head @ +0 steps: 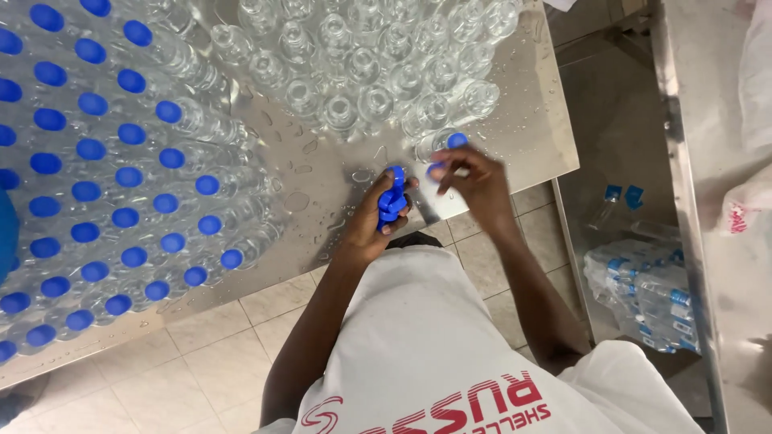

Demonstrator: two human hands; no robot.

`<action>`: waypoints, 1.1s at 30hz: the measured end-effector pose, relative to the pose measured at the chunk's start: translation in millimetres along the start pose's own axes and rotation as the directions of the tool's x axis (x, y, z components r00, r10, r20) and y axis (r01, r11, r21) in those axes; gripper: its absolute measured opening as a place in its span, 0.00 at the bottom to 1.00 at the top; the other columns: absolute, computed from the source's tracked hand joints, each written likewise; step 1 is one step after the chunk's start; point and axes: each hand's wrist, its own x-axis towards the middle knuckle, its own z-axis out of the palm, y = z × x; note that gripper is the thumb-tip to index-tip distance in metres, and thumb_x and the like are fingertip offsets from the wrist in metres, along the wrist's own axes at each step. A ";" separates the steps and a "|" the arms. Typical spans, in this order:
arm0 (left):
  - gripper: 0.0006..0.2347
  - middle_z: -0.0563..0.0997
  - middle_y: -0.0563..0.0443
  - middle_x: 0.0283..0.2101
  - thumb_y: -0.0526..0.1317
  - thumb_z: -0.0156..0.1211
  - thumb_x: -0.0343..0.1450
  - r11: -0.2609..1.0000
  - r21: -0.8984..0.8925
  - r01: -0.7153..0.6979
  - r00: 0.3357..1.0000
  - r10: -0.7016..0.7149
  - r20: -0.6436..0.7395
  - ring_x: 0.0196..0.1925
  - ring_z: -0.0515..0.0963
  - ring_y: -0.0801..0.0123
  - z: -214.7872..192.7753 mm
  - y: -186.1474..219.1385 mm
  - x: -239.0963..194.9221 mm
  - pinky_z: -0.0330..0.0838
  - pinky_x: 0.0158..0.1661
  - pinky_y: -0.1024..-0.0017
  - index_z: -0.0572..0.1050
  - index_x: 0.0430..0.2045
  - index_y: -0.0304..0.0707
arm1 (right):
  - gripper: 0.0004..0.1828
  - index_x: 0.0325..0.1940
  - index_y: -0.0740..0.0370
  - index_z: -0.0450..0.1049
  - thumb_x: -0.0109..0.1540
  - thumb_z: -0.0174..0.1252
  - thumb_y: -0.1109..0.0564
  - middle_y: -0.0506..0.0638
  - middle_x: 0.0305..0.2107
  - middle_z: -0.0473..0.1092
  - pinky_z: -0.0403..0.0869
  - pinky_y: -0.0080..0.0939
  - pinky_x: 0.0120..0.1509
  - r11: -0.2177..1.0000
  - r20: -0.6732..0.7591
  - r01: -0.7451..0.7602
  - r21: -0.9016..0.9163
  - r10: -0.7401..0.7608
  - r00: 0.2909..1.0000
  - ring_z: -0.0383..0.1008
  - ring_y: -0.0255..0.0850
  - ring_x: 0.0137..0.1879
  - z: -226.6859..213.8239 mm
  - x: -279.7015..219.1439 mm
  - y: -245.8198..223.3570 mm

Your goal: The person repeatedly picks up clear plastic bottles from a metal table and screws blue caps onto them. The person also picks up loose blue caps from a blue basin and applies them to uncapped bottles. The capped bottles are placed back onto the table among other bottles.

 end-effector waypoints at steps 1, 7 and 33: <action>0.12 0.80 0.46 0.46 0.53 0.61 0.79 1.000 0.013 -0.027 1.000 0.027 0.007 0.32 0.76 0.72 3.5 0.5 1.5 0.60 0.13 0.90 0.71 0.46 0.49 | 0.10 0.50 0.70 0.81 0.65 0.71 0.69 0.59 0.39 0.75 0.85 0.42 0.40 0.992 -0.051 0.064 -0.112 -0.070 0.996 0.80 0.43 0.35 -13.5 11.5 -5.5; 0.11 0.79 0.48 0.46 0.51 0.59 0.80 0.996 0.045 -0.074 0.997 0.074 -0.003 0.31 0.76 0.74 -5.7 -3.0 3.5 0.61 0.13 0.89 0.70 0.47 0.48 | 0.10 0.46 0.58 0.85 0.70 0.79 0.54 0.53 0.41 0.79 0.77 0.36 0.42 0.817 -0.209 0.070 -0.573 -0.228 0.951 0.78 0.40 0.42 -83.0 86.6 5.2; 0.09 0.75 0.52 0.36 0.43 0.56 0.80 0.991 0.120 -0.059 0.997 0.065 -0.043 0.27 0.74 0.78 16.2 -6.7 10.7 0.61 0.13 0.87 0.76 0.51 0.43 | 0.21 0.64 0.65 0.79 0.67 0.70 0.72 0.59 0.52 0.64 0.77 0.51 0.54 0.614 0.115 0.417 -0.670 -0.469 0.876 0.71 0.58 0.55 -15.2 32.9 -26.7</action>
